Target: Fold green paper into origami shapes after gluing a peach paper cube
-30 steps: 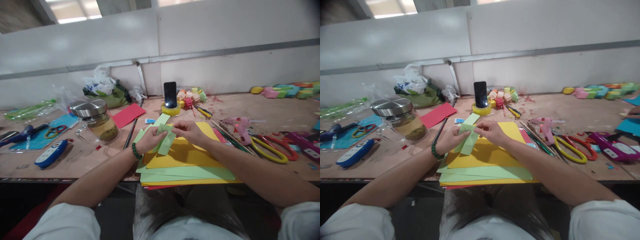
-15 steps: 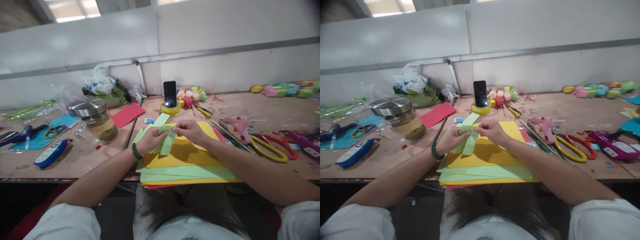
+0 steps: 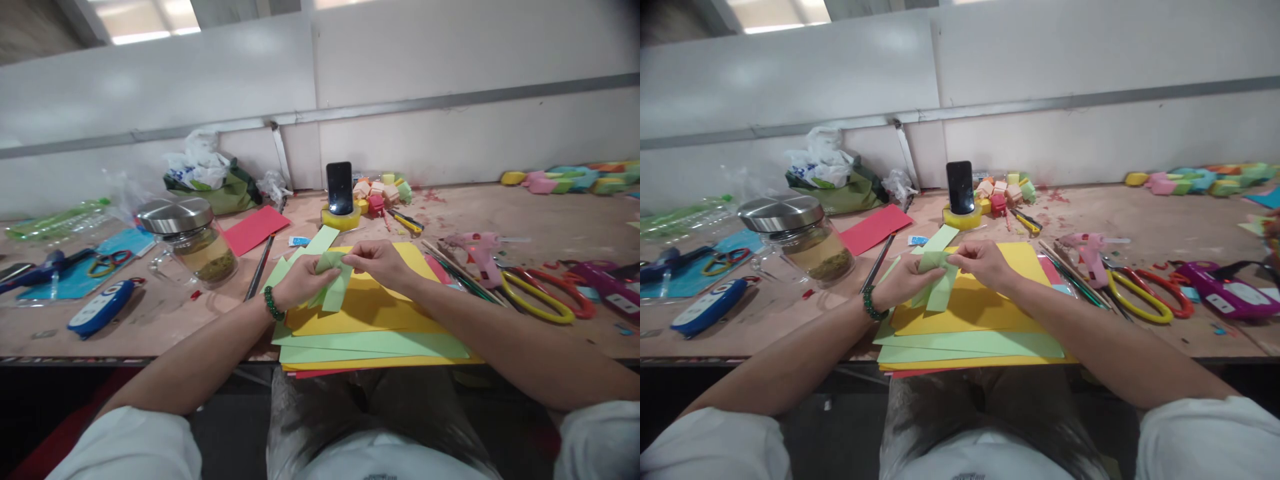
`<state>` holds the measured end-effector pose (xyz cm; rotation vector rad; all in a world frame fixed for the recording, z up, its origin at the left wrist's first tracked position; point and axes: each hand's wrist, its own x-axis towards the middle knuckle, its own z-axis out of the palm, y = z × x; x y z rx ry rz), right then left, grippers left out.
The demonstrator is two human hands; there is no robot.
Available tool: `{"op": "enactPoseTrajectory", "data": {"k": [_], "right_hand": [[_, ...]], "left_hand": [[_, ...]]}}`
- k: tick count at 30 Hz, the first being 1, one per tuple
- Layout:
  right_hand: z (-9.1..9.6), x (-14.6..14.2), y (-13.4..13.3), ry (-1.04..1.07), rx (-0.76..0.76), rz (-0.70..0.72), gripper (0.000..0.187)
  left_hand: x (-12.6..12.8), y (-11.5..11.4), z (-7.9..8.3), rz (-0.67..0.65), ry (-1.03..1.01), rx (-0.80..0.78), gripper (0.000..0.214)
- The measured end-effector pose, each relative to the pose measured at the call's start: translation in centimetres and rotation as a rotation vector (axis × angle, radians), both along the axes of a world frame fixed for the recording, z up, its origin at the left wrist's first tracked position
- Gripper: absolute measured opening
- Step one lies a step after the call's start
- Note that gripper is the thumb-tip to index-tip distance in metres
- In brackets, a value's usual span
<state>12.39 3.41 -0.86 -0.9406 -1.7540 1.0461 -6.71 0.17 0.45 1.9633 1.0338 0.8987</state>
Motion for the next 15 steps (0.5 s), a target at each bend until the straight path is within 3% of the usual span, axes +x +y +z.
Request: {"op": "enactPoseTrajectory", "data": {"k": [8,15], "right_hand": [[0.0,-0.1,-0.1,-0.029,0.004,-0.005,0.044],[0.3,0.0,-0.1,-0.079,0.037,0.058,0.035]], "left_hand": [[-0.1,0.0,0.1,0.009,0.022,-0.042,0.024],[-0.4,0.5,-1.1,-0.02,0.063,-0.05,0.025]]}}
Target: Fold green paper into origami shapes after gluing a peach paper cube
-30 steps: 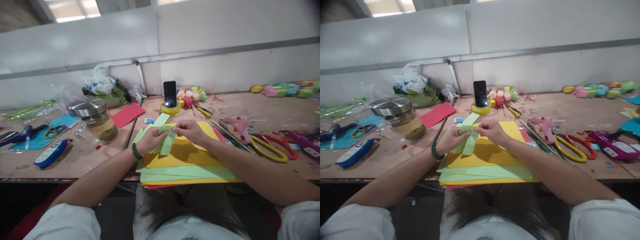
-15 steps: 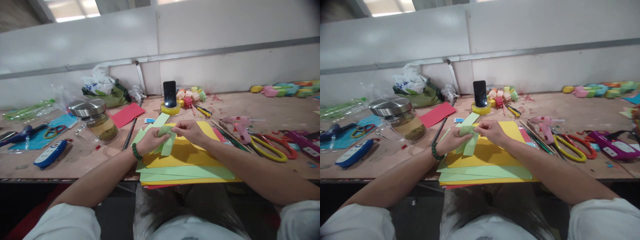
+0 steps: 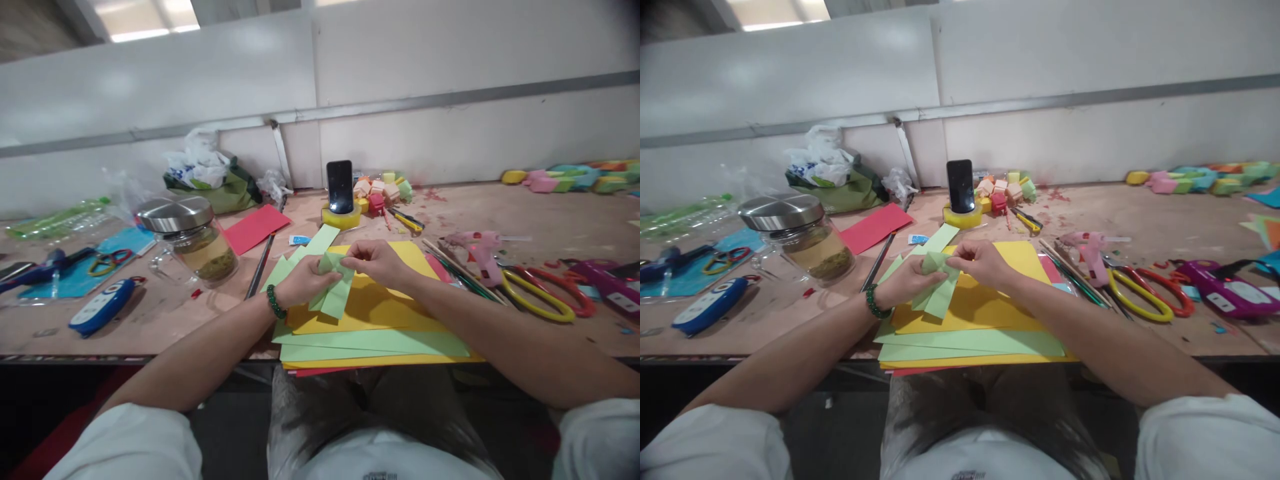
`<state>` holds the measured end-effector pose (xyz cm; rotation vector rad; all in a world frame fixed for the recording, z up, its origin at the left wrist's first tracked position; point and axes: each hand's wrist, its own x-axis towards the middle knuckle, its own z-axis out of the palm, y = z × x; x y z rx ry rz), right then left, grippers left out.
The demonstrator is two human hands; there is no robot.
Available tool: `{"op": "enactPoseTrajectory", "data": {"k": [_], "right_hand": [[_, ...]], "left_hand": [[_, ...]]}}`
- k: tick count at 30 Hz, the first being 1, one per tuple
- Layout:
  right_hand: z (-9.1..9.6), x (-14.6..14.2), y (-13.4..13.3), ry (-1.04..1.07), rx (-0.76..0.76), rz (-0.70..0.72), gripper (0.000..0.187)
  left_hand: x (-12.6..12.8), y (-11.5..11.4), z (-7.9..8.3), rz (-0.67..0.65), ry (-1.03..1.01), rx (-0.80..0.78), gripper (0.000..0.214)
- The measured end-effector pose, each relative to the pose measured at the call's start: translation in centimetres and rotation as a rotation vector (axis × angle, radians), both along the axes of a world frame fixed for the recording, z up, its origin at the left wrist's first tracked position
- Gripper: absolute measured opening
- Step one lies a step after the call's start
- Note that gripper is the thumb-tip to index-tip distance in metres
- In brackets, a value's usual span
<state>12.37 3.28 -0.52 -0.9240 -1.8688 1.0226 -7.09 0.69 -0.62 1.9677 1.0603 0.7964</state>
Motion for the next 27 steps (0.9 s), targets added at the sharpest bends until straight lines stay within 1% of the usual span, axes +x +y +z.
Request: {"op": "enactPoseTrajectory", "data": {"k": [1,2,4,5,6,7,9,10,11,12,13,17,21,27], "right_hand": [[0.0,0.1,0.1,-0.027,-0.017,0.002,0.034],[-0.1,0.1,0.2,-0.067,-0.038,0.0,0.032],[-0.3,0.3,0.6,-0.177,-0.08,-0.028,0.029],[-0.4,0.4,0.8,-0.248,-0.093,-0.05,0.027],[-0.5,0.5,1.0,-0.32,-0.102,-0.072,0.025],[-0.6,0.6,1.1,-0.382,-0.109,-0.09,0.023],[-0.6,0.7,1.3,-0.477,-0.099,-0.118,0.019],[-0.6,0.7,1.4,-0.514,-0.085,-0.125,0.017],[-0.5,0.7,1.4,-0.548,-0.068,-0.13,0.016],[-0.5,0.6,1.3,-0.583,-0.05,-0.134,0.015],[-0.4,0.6,1.3,-0.623,-0.032,-0.138,0.015],[0.0,0.4,1.0,-0.764,0.003,-0.154,0.015],[0.4,0.5,1.0,-0.857,0.027,-0.156,0.019],[0.7,1.2,1.7,-0.876,-0.019,-0.14,0.032]], "left_hand": [[0.0,0.0,-0.2,0.013,0.03,0.036,0.029],[0.1,0.0,-0.3,0.038,0.074,0.096,0.039],[0.3,-0.2,-0.4,0.098,0.217,0.282,0.067],[0.4,-0.5,-0.4,0.117,0.309,0.394,0.075],[0.5,-0.7,-0.3,0.113,0.408,0.505,0.075],[0.7,-1.0,-0.1,0.074,0.505,0.605,0.068],[0.8,-1.6,0.4,-0.101,0.68,0.737,0.041],[0.9,-1.8,0.7,-0.21,0.751,0.76,0.03],[0.9,-2.1,0.9,-0.311,0.807,0.76,0.026],[0.9,-2.3,1.2,-0.384,0.845,0.746,0.025],[1.0,-2.5,1.4,-0.422,0.869,0.723,0.025],[1.3,-3.2,2.1,-0.419,0.913,0.647,0.033],[1.8,-3.9,2.2,-0.425,0.963,0.642,0.033],[2.2,-4.8,1.9,-0.492,0.953,0.626,0.032]]}}
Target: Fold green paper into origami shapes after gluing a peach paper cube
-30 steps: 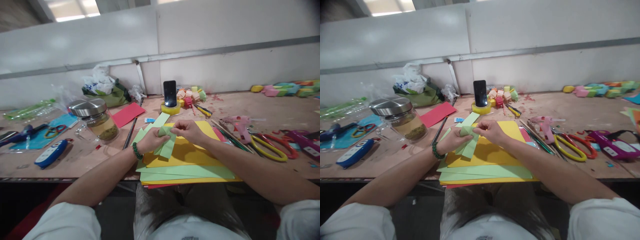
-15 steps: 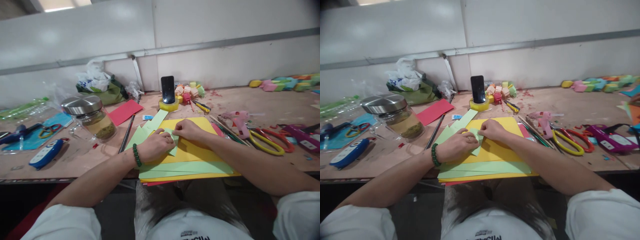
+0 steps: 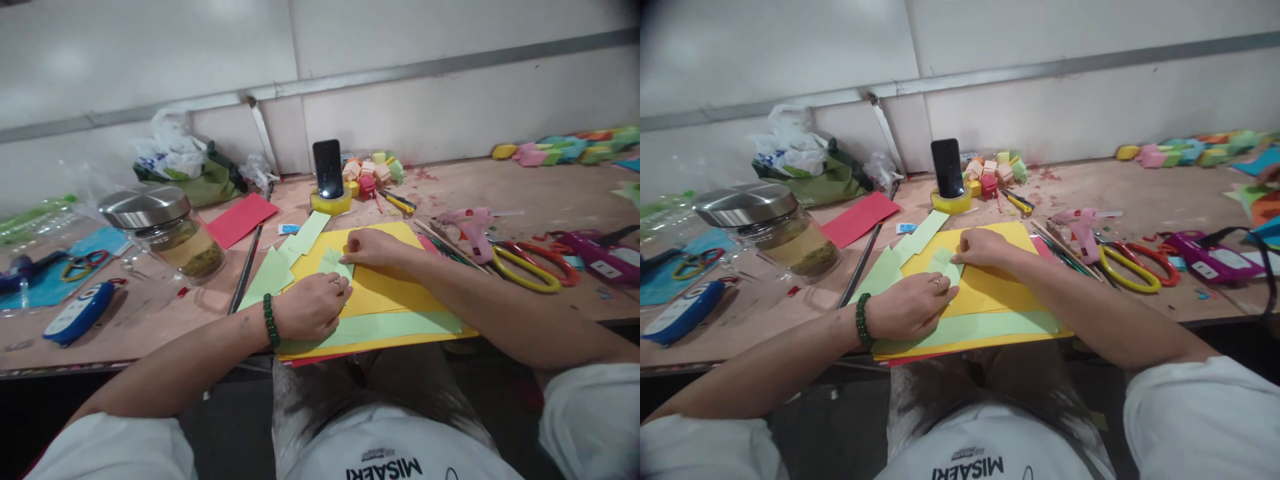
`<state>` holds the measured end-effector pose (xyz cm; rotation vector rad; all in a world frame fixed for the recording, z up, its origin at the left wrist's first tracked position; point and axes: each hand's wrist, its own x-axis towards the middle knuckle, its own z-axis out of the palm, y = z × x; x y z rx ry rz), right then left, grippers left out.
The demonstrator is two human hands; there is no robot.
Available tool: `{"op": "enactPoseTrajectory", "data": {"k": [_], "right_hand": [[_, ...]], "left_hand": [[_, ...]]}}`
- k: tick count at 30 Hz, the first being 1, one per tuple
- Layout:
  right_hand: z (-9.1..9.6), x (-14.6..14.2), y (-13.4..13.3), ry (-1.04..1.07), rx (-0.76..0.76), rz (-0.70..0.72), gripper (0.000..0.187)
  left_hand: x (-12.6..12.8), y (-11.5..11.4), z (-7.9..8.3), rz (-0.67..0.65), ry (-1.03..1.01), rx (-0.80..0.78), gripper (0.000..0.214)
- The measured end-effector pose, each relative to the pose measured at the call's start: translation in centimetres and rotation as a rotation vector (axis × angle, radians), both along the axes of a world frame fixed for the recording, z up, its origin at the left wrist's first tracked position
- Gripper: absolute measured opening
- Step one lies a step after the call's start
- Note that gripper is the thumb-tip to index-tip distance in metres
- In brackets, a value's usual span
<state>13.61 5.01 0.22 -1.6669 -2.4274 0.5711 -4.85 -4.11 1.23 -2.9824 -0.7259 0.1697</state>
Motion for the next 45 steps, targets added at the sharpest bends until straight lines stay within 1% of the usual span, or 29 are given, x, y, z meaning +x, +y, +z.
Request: {"op": "enactPoseTrajectory", "data": {"k": [4,6,8,11,15,19,23,25,29,32,34,38,41,43,45], "right_hand": [[-0.4,0.4,0.8,0.001,0.002,0.028,0.042],[-0.5,0.5,1.1,0.004,0.001,0.03,0.043],[-0.5,0.4,1.2,-0.001,0.001,0.034,0.042],[-0.4,0.4,1.2,-0.01,-0.006,0.05,0.041],[-0.1,0.4,1.1,0.001,-0.012,0.052,0.04],[-0.2,0.4,1.0,0.002,-0.014,0.051,0.039],[-0.3,0.5,1.3,-0.012,0.005,0.057,0.043],[-0.2,0.8,1.6,-0.004,-0.009,0.104,0.047],[0.1,1.4,2.0,0.016,-0.097,0.245,0.059],[0.4,1.5,2.0,-0.008,-0.104,0.244,0.064],[0.5,1.4,2.0,-0.017,-0.098,0.238,0.062],[0.5,1.5,2.6,0.002,-0.08,0.24,0.049],[0.3,1.9,3.4,0.006,-0.094,0.196,0.041],[0.2,2.3,3.7,-0.004,-0.071,0.165,0.036],[0.3,2.8,3.8,0.004,-0.039,0.163,0.032]], "left_hand": [[-0.2,-0.3,-0.1,0.025,-0.037,-0.025,0.026],[-0.4,-0.1,-0.1,0.043,-0.091,-0.074,0.025],[-0.5,0.3,-0.1,0.042,-0.151,-0.133,0.029],[-0.3,0.9,-0.2,0.042,-0.178,-0.192,0.029],[0.1,0.9,-0.2,0.08,-0.146,-0.187,0.033],[-0.2,0.4,-0.1,0.064,-0.146,-0.166,0.031],[-0.4,0.3,0.1,0.07,-0.155,-0.175,0.03],[-0.3,0.5,0.2,0.069,-0.147,-0.194,0.029],[-0.2,0.7,0.5,0.081,-0.135,-0.23,0.03],[-0.3,0.7,0.5,0.09,-0.134,-0.247,0.031],[-0.3,0.6,0.5,0.086,-0.144,-0.253,0.031],[-0.3,0.6,0.5,0.08,-0.141,-0.252,0.03],[-0.3,0.5,0.6,0.08,-0.125,-0.246,0.03],[-0.3,0.5,0.6,0.081,-0.122,-0.241,0.031],[-0.3,0.5,0.6,0.082,-0.123,-0.24,0.032]]}}
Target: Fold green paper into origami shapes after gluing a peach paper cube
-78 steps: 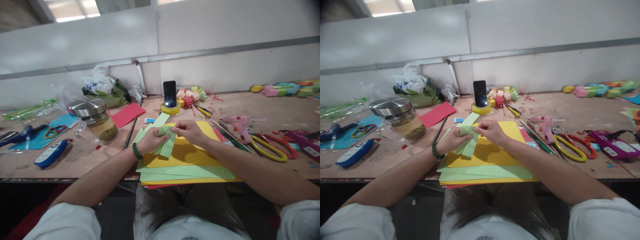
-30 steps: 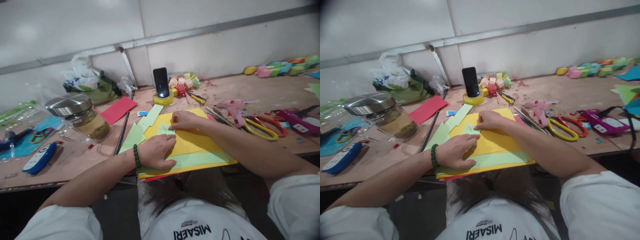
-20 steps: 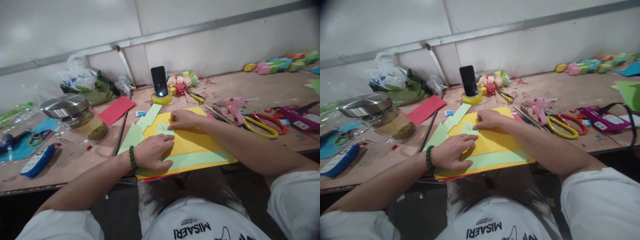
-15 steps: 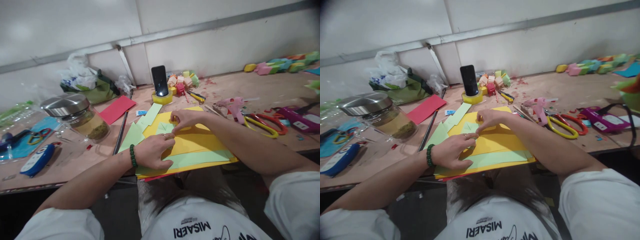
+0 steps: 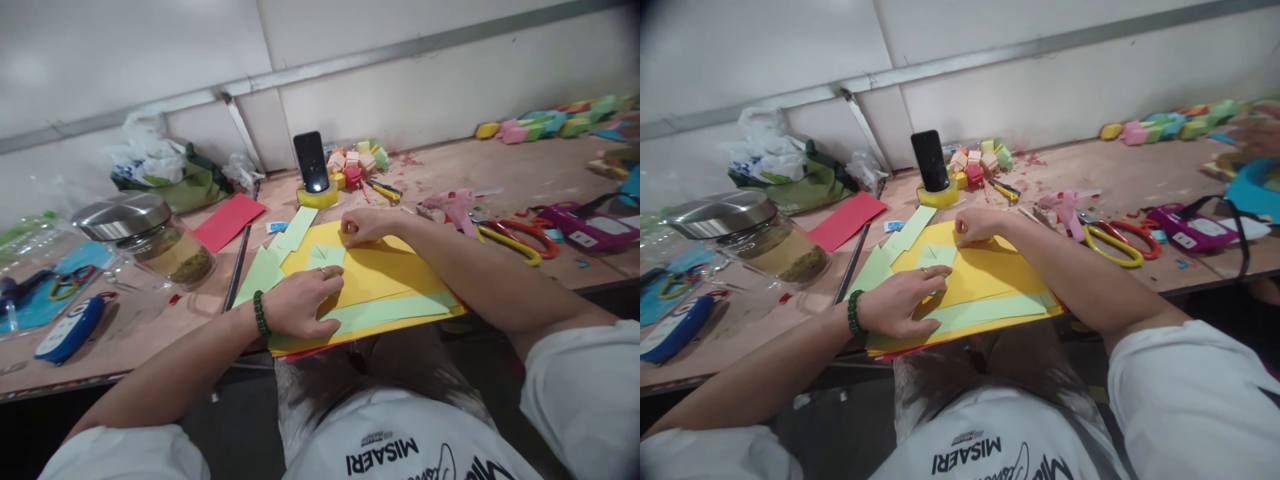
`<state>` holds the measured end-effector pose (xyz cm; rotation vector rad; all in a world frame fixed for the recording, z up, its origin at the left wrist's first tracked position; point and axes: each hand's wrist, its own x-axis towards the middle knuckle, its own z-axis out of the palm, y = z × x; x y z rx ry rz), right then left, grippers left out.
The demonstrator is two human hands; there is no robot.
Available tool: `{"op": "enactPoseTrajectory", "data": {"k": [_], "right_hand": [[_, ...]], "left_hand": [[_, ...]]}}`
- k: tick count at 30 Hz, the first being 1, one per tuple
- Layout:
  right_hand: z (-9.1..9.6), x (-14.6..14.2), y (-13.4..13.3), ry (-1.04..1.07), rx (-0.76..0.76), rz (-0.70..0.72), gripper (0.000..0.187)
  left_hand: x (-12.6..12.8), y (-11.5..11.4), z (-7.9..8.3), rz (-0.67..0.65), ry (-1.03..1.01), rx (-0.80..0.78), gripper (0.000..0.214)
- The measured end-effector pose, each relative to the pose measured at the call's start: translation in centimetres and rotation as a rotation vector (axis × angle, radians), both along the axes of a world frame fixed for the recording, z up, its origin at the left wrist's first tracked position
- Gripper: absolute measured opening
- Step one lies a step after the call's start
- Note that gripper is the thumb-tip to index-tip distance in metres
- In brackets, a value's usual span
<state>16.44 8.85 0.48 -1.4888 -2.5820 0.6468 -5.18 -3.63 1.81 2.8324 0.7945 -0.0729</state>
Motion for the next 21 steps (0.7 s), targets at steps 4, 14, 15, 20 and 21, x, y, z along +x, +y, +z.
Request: {"op": "enactPoseTrajectory", "data": {"k": [4,14,15,20,21], "right_hand": [[0.6,0.6,-0.8,0.075,-0.129,0.025,0.043],[0.5,-1.2,-1.6,-0.098,-0.06,-0.017,0.105],[0.5,-1.1,-1.3,-0.098,-0.067,-0.012,0.103],[1.0,-0.4,-0.7,-0.099,-0.093,-0.039,0.09],[1.2,-0.3,-0.7,-0.094,-0.101,-0.036,0.086]], "left_hand": [[-0.1,0.1,0.0,0.002,-0.007,-0.004,0.033],[0.3,-0.4,0.5,0.021,0.096,0.007,0.036],[0.3,-0.5,0.6,0.022,0.106,0.011,0.035],[0.2,-0.5,0.6,0.006,0.109,0.028,0.033],[0.2,-0.5,0.5,0.009,0.108,0.031,0.033]]}}
